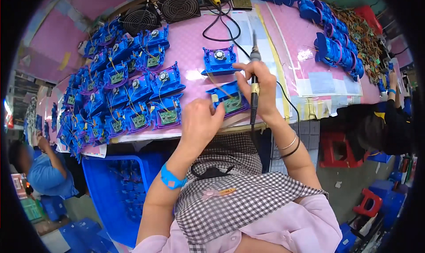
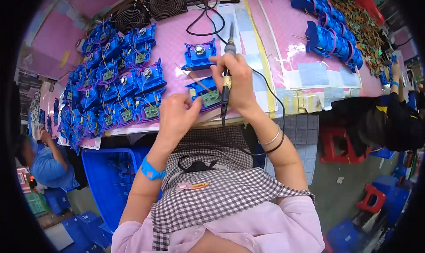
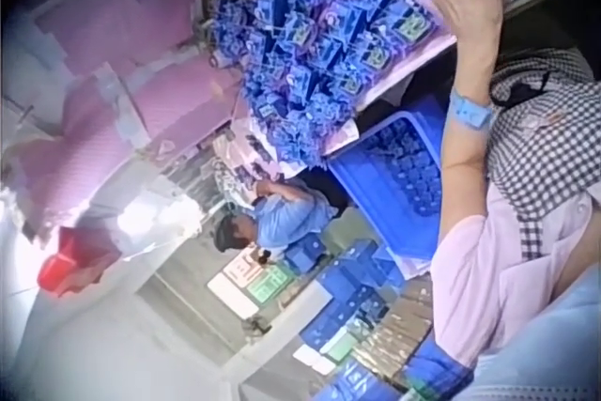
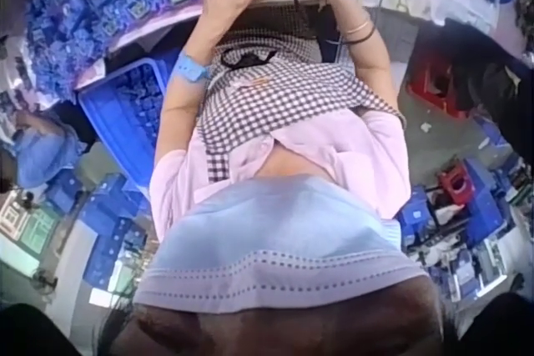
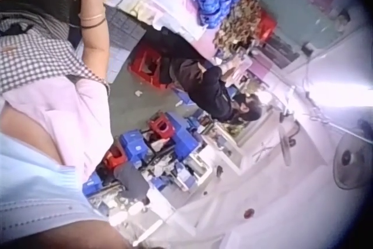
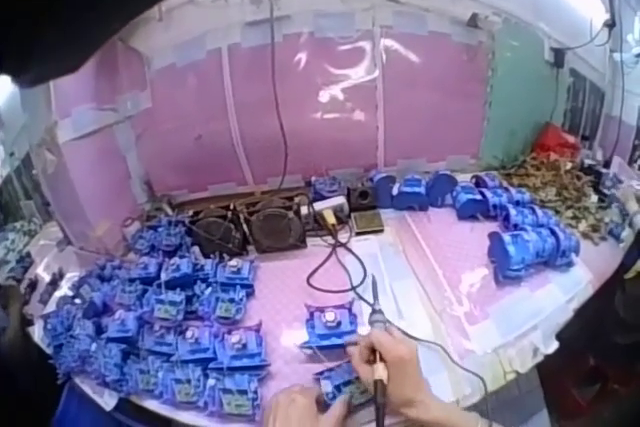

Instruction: Soldering electronic components onto circuit boards at a factory workstation.

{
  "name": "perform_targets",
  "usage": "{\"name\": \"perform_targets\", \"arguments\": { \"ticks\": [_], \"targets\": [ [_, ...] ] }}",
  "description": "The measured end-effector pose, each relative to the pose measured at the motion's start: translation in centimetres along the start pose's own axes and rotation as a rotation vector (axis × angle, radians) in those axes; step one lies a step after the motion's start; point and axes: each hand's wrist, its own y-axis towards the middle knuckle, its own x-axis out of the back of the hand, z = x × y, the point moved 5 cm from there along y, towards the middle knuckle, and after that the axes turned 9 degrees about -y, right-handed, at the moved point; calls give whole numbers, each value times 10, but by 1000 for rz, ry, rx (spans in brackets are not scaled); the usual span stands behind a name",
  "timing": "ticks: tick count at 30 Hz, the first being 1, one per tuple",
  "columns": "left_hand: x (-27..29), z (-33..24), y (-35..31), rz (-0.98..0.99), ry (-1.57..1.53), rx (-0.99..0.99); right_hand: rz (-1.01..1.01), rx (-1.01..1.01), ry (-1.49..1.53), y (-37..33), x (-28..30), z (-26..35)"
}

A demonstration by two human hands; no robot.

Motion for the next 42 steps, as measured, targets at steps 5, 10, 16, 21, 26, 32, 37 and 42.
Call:
{"name": "perform_targets", "arguments": {
  "ticks": [5,10,16,21,26,32,37,42],
  "targets": [
    [26,0,-15,-112,26,-21,26,62,-115,10,16,-7],
    [23,2,-19,-147,48,-66,295,173,25,3,6,-17],
    [59,1,-7,-175,-586,190,4,124,105,-28,48,-2],
    [66,13,4,31,-1486,301,-208,-268,368,-41,74,-7],
    [44,-4,18,-89,-343,-89,29,-511,484,-48,66,-23],
    [31,-11,33,-177,6,-188,44,-506,388,-41,53,-16],
    [31,-11,44,-227,-69,-168,82,-484,364,-35,43,-19],
    [26,-9,49,-205,-64,-163,88,-460,346,-34,42,-23]
  ]
}}
